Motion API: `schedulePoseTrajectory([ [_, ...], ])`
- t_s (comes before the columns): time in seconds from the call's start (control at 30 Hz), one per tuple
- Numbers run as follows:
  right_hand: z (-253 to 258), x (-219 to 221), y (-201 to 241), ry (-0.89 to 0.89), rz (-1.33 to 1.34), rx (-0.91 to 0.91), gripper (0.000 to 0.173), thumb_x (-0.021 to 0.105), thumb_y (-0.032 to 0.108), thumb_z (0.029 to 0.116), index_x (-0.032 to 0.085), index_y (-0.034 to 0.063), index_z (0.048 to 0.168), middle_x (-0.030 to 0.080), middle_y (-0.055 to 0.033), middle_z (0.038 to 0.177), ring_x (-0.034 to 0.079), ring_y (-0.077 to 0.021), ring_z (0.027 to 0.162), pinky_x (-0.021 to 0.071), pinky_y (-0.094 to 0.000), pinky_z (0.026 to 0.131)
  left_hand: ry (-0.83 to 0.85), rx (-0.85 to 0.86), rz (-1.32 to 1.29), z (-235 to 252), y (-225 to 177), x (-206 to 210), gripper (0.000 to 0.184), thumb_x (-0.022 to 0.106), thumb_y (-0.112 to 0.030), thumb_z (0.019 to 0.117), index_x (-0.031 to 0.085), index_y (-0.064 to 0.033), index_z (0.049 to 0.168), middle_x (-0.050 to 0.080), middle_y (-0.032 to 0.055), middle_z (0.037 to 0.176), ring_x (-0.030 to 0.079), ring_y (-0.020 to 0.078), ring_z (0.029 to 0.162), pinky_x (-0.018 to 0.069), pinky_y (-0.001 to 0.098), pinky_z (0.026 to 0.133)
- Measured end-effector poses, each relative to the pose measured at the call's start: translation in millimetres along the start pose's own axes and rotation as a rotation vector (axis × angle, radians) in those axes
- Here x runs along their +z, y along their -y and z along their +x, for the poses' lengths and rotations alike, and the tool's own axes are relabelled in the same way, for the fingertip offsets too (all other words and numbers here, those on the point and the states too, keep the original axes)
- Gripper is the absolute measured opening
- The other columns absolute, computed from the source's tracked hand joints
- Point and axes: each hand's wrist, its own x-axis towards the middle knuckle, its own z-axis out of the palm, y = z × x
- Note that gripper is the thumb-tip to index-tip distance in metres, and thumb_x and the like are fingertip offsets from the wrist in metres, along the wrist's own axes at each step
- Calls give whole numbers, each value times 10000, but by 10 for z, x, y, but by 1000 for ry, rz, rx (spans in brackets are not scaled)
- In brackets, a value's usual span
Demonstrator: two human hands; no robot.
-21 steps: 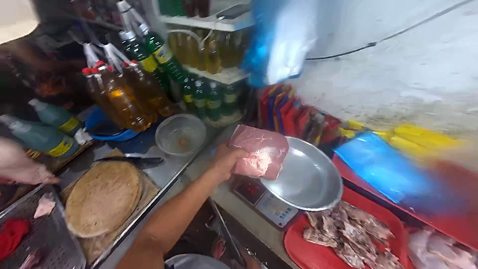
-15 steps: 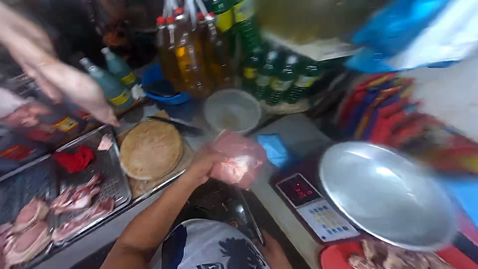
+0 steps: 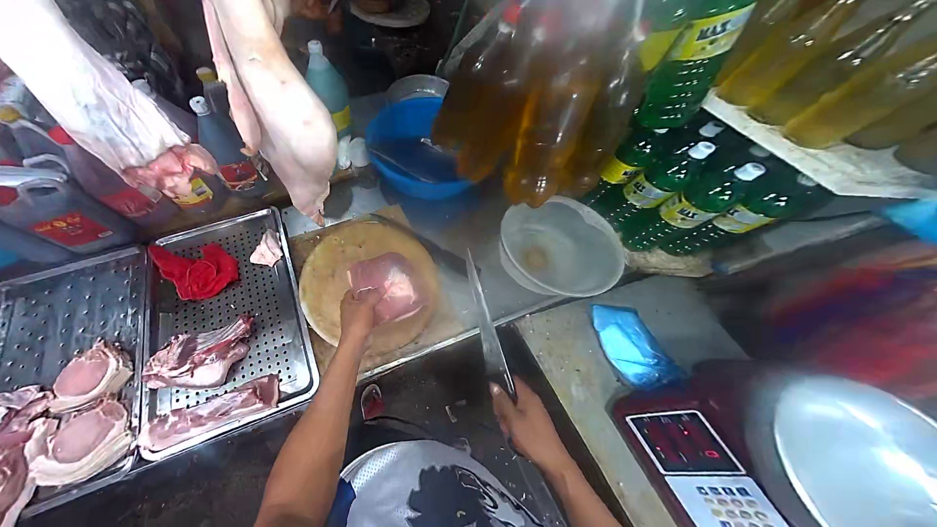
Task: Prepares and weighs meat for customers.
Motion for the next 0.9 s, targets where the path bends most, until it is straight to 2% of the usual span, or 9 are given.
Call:
schedulePoseTrajectory([
  [0.03, 20, 105, 145, 23, -23, -14, 455, 494, 425, 1040, 602, 27, 1231, 631, -55, 732, 613, -188, 560, 569, -398, 546, 45, -8, 239, 91, 104, -160, 579, 780, -320, 914, 566, 41, 1313, 708, 199, 1101, 722, 274, 978, 619, 453, 871],
  [0.1, 100, 261, 412, 106, -172, -36, 451, 483, 421, 1061, 595, 48, 1288, 660, -79, 793, 648, -211, 627, 587, -438, 616, 126, -28, 723, 104, 167, -544, 675, 662, -528, 959, 576, -16, 1391, 703, 212, 1177, 692, 338, 1094, 544, 555, 984],
  [0.17, 186, 426, 600, 162, -332, -43, 487, 494, 415, 1071, 510, 131, 1466, 709, -120, 902, 702, -267, 740, 605, -511, 728, 135, -57, 880, -19, 157, -852, 615, 602, -512, 996, 587, -48, 1399, 725, 192, 1101, 708, 347, 1019, 550, 582, 938],
  [0.27, 186, 745, 688, 205, -441, -17, 560, 446, 382, 1091, 322, 186, 1601, 709, -134, 952, 710, -294, 798, 597, -531, 776, 142, -123, 818, -204, 151, -1112, 501, 597, -347, 1010, 562, -64, 1422, 739, 133, 989, 727, 245, 837, 605, 474, 802],
  [0.33, 219, 857, 774, 209, -507, 5, 534, 426, 401, 1092, 357, 168, 1568, 706, -141, 949, 712, -315, 826, 589, -542, 784, 144, -105, 710, -163, 181, -1104, 505, 612, -306, 1014, 526, -63, 1448, 745, 112, 949, 742, 195, 746, 645, 406, 704],
  [0.5, 323, 965, 1024, 212, -603, 82, 476, 378, 465, 1093, 472, 120, 1407, 691, -133, 926, 713, -325, 862, 586, -534, 779, 120, 7, 730, 95, 189, -853, 589, 632, -316, 987, 457, -80, 1497, 744, 80, 943, 727, 186, 763, 623, 421, 736],
  [0.63, 535, 1074, 1151, 223, -616, 66, 493, 356, 477, 1095, 465, 143, 1441, 698, -129, 953, 715, -327, 889, 586, -537, 801, 207, 104, 742, 294, 93, -703, 672, 671, -340, 967, 409, -39, 1508, 713, 92, 1066, 698, 180, 820, 600, 394, 781],
  [0.8, 828, 1243, 1411, 241, -643, 54, 481, 328, 483, 1099, 459, 161, 1432, 698, -119, 957, 718, -322, 899, 587, -528, 796, 195, 121, 690, 507, 138, -585, 742, 770, -319, 902, 407, -94, 1508, 684, 91, 974, 681, 176, 765, 601, 400, 748],
  [0.9, 967, 1351, 1433, 259, -681, 98, 480, 326, 468, 1102, 443, 143, 1435, 703, -142, 1020, 718, -342, 963, 585, -541, 830, 207, 124, 745, 569, 192, -532, 779, 761, -372, 871, 407, -117, 1517, 698, 111, 1020, 697, 217, 867, 596, 454, 827],
])
